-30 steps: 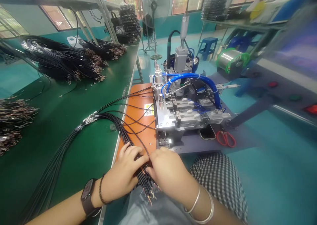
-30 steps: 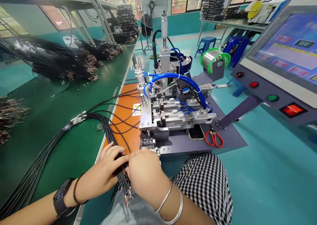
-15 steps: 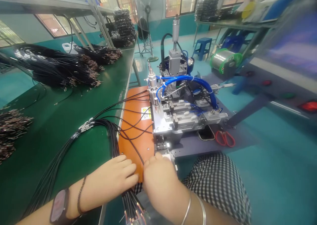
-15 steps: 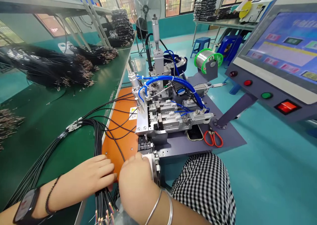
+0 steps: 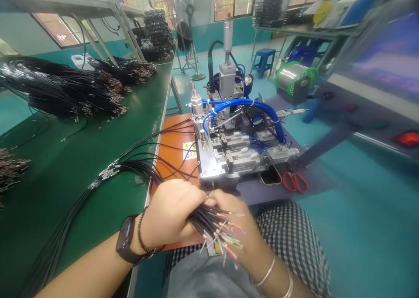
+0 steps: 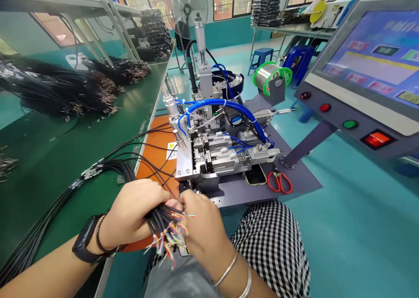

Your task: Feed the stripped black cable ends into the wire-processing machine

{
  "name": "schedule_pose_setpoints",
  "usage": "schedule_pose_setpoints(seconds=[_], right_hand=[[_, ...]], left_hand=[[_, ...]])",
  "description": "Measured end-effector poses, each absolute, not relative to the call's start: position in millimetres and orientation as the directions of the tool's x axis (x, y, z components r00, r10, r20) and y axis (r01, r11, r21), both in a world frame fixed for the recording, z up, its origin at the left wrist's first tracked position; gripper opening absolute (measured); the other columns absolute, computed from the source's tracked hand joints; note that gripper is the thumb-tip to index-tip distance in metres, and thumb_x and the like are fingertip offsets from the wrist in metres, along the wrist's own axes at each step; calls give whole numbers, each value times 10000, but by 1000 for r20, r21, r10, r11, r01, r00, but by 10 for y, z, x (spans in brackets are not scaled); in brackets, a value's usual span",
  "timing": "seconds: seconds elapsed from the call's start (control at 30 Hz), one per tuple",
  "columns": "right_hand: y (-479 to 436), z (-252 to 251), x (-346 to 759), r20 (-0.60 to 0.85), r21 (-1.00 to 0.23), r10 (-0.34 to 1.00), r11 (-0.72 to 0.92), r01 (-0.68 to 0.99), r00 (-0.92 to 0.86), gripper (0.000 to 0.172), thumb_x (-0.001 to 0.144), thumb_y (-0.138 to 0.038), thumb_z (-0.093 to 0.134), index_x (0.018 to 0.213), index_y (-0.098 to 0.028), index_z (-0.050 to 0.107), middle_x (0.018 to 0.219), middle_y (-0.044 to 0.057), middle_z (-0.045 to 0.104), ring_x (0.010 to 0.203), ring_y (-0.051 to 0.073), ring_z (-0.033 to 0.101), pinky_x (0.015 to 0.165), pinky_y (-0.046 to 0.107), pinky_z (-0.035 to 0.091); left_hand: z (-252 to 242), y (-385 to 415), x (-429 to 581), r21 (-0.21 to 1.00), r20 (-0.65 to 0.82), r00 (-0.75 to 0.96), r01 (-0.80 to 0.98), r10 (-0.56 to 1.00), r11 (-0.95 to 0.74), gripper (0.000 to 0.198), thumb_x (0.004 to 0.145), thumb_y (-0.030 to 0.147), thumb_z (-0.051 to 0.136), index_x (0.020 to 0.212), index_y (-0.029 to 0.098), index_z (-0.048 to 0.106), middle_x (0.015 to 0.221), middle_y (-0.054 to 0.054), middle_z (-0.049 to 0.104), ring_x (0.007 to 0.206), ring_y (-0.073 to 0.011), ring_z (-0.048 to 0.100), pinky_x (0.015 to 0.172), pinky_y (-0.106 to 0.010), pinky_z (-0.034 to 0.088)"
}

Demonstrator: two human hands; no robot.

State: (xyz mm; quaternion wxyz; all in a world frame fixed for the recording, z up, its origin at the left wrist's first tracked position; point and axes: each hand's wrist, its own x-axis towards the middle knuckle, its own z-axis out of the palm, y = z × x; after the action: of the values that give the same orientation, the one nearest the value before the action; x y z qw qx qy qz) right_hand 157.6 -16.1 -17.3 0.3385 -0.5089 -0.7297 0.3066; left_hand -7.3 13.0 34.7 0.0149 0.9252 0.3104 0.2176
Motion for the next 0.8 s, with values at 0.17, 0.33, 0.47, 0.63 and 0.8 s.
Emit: schedule_pose_setpoints(seconds=[0.17, 0.33, 0.47, 0.63, 0.8], right_hand=[[-27, -271, 1786, -106, -994, 988, -101, 52, -116, 61, 843, -250, 550, 840, -189, 553, 674, -31, 566, 613, 115, 544, 550, 214, 409], [-33, -349, 1760, -60, -970, 978, -104, -218, -200, 93, 808, -227, 622, 892, -189, 613, 863, 15, 649, 822, 146, 629, 757, 257, 508], [-17, -328, 1777, -3, -993, 991, -18, -114, -130, 77, 795, -227, 647, 860, -200, 678, 863, 22, 672, 818, 156, 638, 746, 263, 530], [-27, -356, 1816, 79, -997, 990, 79, -2, -117, 77, 795, -182, 643, 846, -214, 692, 835, 19, 667, 789, 154, 628, 731, 264, 527], [-60, -437, 1807, 105, -991, 994, 105, 83, -7, 41, 796, -189, 648, 834, -204, 650, 828, 17, 654, 775, 156, 621, 703, 261, 516]], left_hand=[[54, 137, 13, -3, 475, 766, 494, 433, -870, 188, 842, 211, 526, 660, 166, 519, 523, 12, 462, 516, -135, 380, 509, -304, 246], [-18, 148, -4, -2, 479, 724, 567, 497, -824, 59, 825, 141, 528, 773, 138, 556, 900, -70, 642, 844, -206, 549, 700, -340, 430], [24, 159, -16, 59, 447, 729, 554, 518, -831, 80, 851, 182, 507, 828, 122, 554, 1051, -116, 619, 968, -231, 554, 837, -384, 466], [45, 173, 10, 192, 287, 733, 586, 616, -787, 198, 870, 135, 397, 1024, 122, 522, 773, -47, 610, 701, -181, 570, 616, -320, 483], [115, 181, 34, 239, 6, 751, 641, 661, -730, 280, 818, 104, 477, 1088, 168, 513, 915, -50, 612, 819, -194, 582, 693, -323, 475]])
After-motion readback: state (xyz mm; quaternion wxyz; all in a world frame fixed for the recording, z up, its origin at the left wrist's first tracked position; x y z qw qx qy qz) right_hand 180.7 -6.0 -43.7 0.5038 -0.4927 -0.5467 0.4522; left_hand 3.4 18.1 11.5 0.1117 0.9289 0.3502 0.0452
